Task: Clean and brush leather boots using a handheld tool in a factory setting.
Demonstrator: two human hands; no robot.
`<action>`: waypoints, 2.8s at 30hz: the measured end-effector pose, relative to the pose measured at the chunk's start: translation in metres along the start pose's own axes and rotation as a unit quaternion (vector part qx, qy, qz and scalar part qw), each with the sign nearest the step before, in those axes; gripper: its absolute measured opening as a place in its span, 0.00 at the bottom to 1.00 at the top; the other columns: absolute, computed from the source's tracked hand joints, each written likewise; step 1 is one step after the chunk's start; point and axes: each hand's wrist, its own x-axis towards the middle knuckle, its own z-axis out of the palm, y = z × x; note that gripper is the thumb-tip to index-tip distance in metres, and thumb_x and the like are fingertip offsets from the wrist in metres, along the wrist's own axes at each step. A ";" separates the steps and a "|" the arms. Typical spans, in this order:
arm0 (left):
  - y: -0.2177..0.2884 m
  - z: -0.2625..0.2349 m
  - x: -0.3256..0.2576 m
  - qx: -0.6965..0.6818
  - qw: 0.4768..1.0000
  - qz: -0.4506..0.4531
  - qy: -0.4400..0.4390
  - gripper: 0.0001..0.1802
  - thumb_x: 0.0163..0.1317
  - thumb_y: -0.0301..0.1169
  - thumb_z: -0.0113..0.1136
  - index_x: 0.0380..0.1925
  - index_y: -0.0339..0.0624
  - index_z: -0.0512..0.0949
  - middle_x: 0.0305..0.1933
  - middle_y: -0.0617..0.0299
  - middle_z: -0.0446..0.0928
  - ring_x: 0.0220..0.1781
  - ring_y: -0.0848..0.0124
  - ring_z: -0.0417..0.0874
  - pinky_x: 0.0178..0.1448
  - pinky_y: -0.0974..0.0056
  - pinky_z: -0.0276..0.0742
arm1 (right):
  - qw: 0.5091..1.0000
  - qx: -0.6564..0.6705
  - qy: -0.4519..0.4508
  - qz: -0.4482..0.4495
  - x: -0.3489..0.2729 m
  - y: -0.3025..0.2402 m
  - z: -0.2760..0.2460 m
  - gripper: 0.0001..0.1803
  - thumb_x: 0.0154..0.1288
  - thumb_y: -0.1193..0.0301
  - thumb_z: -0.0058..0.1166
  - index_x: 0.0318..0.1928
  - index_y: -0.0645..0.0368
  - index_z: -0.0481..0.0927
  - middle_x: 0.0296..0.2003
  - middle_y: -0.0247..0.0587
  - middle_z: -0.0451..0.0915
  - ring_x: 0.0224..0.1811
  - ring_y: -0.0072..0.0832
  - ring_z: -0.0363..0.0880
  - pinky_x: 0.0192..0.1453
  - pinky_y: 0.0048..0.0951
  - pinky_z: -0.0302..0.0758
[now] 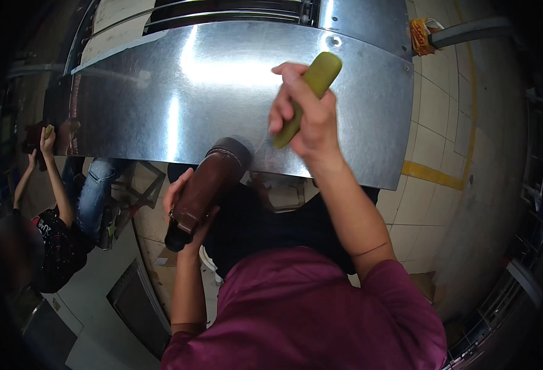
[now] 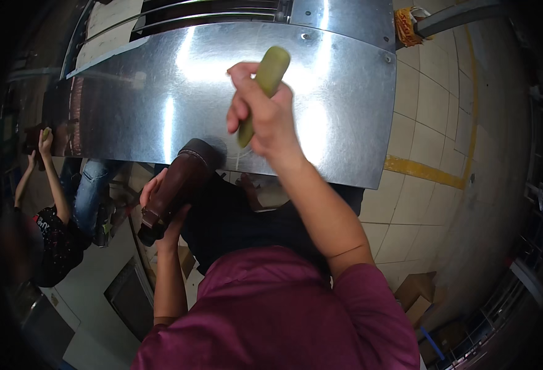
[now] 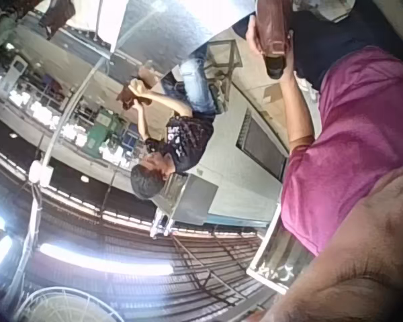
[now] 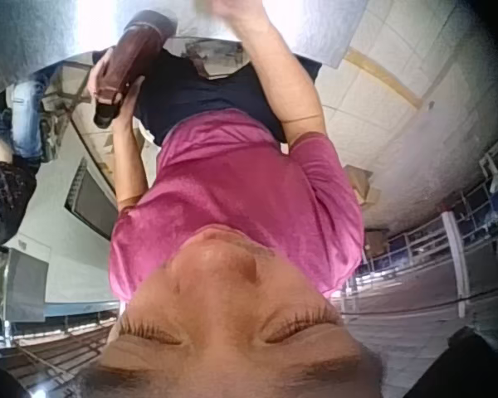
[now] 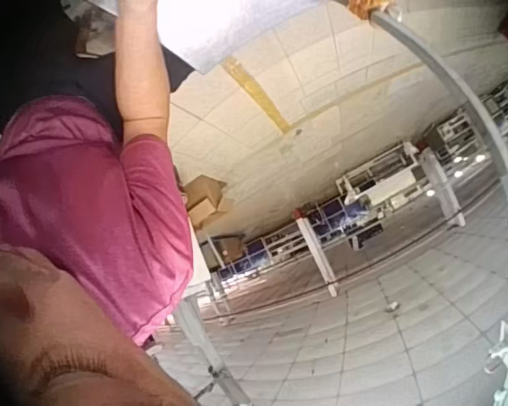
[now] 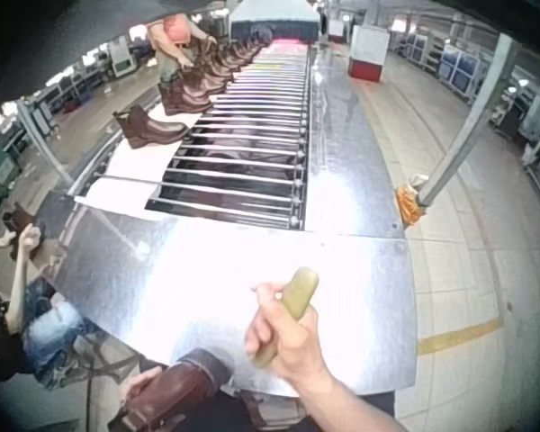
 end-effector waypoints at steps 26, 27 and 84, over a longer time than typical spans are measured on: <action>-0.021 -0.011 0.004 -0.058 0.998 0.025 -0.014 0.27 0.68 0.42 0.65 0.61 0.39 0.74 0.63 0.43 0.79 0.68 0.54 0.78 0.78 0.47 0.62 | 0.992 0.066 -0.069 -0.087 -0.030 0.047 0.046 0.14 0.81 0.62 0.42 0.39 0.56 0.73 0.16 0.27 0.62 0.12 0.20 0.58 0.17 0.27 0.59; -0.015 -0.011 0.008 -0.071 0.997 0.029 -0.029 0.27 0.66 0.40 0.68 0.61 0.39 0.74 0.64 0.43 0.78 0.69 0.54 0.78 0.77 0.48 0.64 | 0.989 0.068 -0.052 -0.122 -0.035 0.050 0.046 0.10 0.79 0.66 0.47 0.39 0.58 0.73 0.17 0.30 0.64 0.13 0.20 0.59 0.17 0.26 0.60; -0.002 0.006 -0.031 0.081 0.989 0.101 0.073 0.12 0.73 0.35 0.59 0.53 0.49 0.74 0.64 0.51 0.79 0.73 0.50 0.73 0.83 0.37 0.43 | 0.986 -0.056 -0.150 -0.045 -0.042 0.057 0.033 0.09 0.76 0.68 0.52 0.40 0.61 0.73 0.17 0.29 0.62 0.14 0.18 0.56 0.20 0.24 0.60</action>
